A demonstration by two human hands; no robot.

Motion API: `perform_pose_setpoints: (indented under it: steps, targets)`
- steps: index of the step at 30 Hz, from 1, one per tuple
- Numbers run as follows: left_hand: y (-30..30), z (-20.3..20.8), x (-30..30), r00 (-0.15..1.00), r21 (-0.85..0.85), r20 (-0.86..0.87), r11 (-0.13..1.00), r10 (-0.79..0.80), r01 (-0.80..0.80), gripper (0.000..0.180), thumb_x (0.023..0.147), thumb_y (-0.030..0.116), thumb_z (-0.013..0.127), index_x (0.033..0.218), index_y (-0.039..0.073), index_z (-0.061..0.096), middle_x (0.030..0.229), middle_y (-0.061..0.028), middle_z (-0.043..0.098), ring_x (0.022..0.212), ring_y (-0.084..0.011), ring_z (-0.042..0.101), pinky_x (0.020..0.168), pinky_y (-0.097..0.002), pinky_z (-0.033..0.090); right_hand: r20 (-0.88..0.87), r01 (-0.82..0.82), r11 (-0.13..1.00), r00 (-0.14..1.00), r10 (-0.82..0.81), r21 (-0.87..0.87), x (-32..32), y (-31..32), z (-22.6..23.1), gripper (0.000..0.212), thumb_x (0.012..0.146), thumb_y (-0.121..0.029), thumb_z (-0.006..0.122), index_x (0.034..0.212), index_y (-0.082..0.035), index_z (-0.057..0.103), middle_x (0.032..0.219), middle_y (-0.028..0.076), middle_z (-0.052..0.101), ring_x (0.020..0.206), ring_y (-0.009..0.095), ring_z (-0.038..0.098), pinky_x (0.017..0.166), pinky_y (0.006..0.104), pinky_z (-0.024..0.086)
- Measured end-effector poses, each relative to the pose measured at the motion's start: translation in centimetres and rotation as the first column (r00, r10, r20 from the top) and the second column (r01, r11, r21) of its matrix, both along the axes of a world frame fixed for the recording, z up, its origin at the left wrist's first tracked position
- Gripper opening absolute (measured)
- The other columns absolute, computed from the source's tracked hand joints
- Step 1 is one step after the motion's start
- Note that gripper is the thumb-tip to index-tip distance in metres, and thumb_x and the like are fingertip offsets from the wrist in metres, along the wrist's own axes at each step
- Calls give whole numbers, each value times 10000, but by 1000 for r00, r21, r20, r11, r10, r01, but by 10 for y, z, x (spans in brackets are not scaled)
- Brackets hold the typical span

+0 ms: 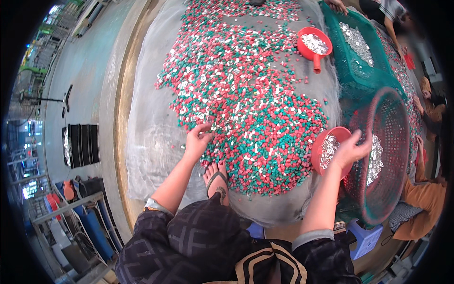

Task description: The person picks up small colored plastic pieces from a large pile on a plastic sheet on the floor and sorts them into smaller containers by hand.

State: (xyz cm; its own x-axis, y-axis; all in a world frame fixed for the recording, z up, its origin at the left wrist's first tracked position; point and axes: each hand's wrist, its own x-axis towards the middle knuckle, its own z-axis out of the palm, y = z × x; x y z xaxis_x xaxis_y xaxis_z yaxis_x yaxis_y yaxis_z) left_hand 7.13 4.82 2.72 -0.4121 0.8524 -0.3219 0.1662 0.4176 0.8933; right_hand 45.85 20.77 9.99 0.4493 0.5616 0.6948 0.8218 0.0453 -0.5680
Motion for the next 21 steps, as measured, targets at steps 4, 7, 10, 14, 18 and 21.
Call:
perform_pose_setpoints:
  steps: [4, 7, 10, 14, 18, 21]
  targets:
    - [-61, -21, 5, 978, -31, -176, 992, 114, -121, 231, 771, -12, 583, 1001, -6, 606, 829, -51, 620, 724, -98, 579, 668, -240, 485, -140, -528, 810, 849, 509, -256, -85, -35, -20, 253, 729, -64, 592, 977, -16, 601, 981, 140, 595, 938, 303, 538, 844, 405, 403]
    - [-83, -12, 9, 946, -104, -322, 991, 44, -82, 204, 749, 18, 597, 949, 25, 634, 796, -70, 621, 677, -123, 586, 643, -264, 485, -217, -817, 197, 363, 906, -542, -146, -93, -55, 279, 681, -63, 590, 958, -76, 620, 1000, 108, 597, 952, 298, 541, 880, 428, 401]
    - [-97, -14, 11, 956, -167, -293, 985, -3, -48, 195, 757, 25, 606, 949, 27, 641, 806, -75, 639, 698, -148, 596, 670, -286, 488, -60, -657, 6, 77, 995, -754, -169, -162, -72, 301, 710, -117, 583, 1011, -121, 603, 1131, 87, 551, 1091, 261, 481, 976, 479, 320]
    - [-118, -14, 10, 938, -170, -339, 985, -71, 13, 192, 758, 37, 608, 947, 21, 644, 866, -103, 653, 761, -200, 625, 714, -319, 498, 91, -517, 150, 137, 986, -843, -166, -172, -86, 297, 732, -177, 588, 1027, -146, 593, 1207, 88, 502, 1198, 255, 399, 1031, 508, 245]
    - [-131, -31, 0, 928, -122, -368, 992, -58, 13, 207, 737, 43, 620, 941, 26, 645, 879, -125, 648, 789, -229, 635, 727, -332, 501, 264, -331, 362, 307, 914, -871, -129, -130, -75, 244, 705, -177, 614, 947, -145, 626, 1151, 69, 516, 1185, 273, 399, 1010, 510, 272]
    - [-147, -44, -7, 896, -167, -443, 985, -40, -38, 218, 716, 60, 638, 932, 31, 644, 868, -136, 642, 798, -257, 634, 737, -349, 500, 296, -253, 431, 436, 850, -866, -111, -108, -69, 257, 692, -175, 625, 947, -138, 631, 1143, 73, 512, 1178, 290, 399, 1011, 513, 271]
